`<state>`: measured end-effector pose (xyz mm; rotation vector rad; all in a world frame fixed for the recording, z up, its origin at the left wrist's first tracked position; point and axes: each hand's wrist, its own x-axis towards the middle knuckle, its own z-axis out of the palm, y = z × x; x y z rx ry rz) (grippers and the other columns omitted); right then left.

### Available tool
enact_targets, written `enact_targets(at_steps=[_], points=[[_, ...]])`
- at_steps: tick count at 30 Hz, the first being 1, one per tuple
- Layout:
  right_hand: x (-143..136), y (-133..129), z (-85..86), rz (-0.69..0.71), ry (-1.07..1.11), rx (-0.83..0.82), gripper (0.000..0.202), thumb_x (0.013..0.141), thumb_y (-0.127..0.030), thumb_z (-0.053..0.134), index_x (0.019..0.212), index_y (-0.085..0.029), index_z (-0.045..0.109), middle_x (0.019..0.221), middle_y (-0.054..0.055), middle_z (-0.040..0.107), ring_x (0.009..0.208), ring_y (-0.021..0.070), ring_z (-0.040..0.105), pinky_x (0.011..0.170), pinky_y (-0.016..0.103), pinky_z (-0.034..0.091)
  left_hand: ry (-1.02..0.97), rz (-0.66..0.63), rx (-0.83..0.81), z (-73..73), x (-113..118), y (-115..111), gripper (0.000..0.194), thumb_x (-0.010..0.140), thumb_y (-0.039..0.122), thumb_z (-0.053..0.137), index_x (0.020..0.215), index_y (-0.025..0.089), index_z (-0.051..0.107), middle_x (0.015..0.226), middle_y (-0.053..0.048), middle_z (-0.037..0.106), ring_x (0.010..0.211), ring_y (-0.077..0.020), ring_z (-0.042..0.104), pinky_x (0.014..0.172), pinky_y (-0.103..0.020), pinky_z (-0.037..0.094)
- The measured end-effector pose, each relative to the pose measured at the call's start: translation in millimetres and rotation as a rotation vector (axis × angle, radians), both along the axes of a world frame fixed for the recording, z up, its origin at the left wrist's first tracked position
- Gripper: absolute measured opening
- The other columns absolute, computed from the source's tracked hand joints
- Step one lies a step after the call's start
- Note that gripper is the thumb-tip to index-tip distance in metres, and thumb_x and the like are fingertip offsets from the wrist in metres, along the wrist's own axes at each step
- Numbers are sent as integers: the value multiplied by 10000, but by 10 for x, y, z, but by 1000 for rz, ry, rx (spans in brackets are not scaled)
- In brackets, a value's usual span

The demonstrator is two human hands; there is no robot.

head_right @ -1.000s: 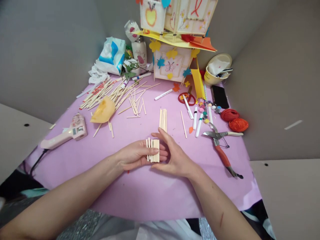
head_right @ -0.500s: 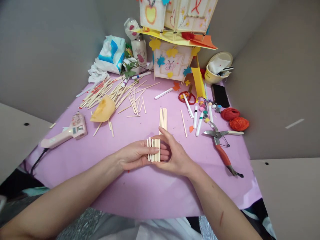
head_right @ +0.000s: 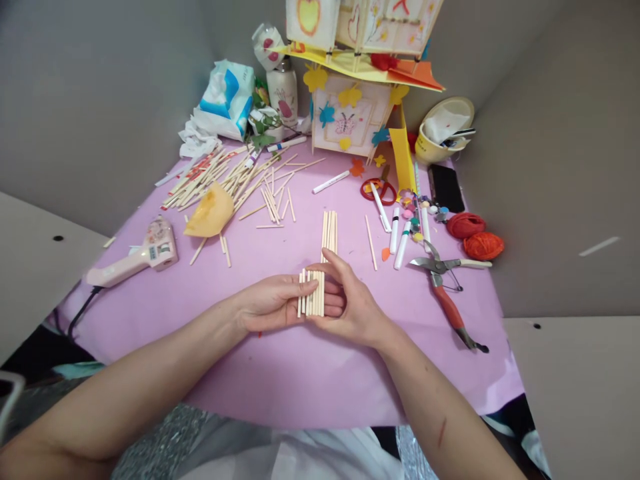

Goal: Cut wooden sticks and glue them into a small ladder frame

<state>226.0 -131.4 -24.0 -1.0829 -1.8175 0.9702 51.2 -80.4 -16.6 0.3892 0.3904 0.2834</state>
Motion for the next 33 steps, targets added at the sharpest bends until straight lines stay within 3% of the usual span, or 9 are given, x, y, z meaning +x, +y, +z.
enact_targets(at_steps=[14, 22, 29, 33], points=[[-12, -2, -21, -15, -10, -15, 951, 682, -189, 712, 1448, -273, 154, 1307, 115, 488, 1206, 248, 497, 1013, 446, 429, 17, -4, 12, 26, 9, -10, 243, 825, 145, 615, 1042, 40, 642, 981, -174, 699, 955, -232, 672, 995, -410, 414], [-18, 6, -27, -1, -30, -14, 922, 702, -197, 700, 1446, -270, 160, 1321, 121, 473, 1205, 249, 494, 1007, 448, 427, 34, 27, 9, -14, 18, -23, 204, 785, 133, 648, 970, 51, 661, 912, -150, 716, 873, -217, 690, 920, -363, 470], [-1, 15, -23, 42, -37, 28, 1041, 637, -263, 792, 1454, -285, 147, 1446, 134, 349, 1317, 290, 375, 1064, 508, 348, 3, -12, -4, -67, 3, -14, 207, 786, 141, 656, 976, 59, 661, 908, -153, 717, 895, -225, 690, 947, -383, 443], [-9, -8, -8, 54, -28, -6, 1000, 669, -266, 777, 1454, -289, 158, 1436, 127, 371, 1311, 276, 390, 1066, 491, 358, 35, -32, 9, -73, 11, -23, 211, 802, 138, 633, 992, 50, 656, 921, -161, 711, 909, -231, 685, 962, -402, 436]])
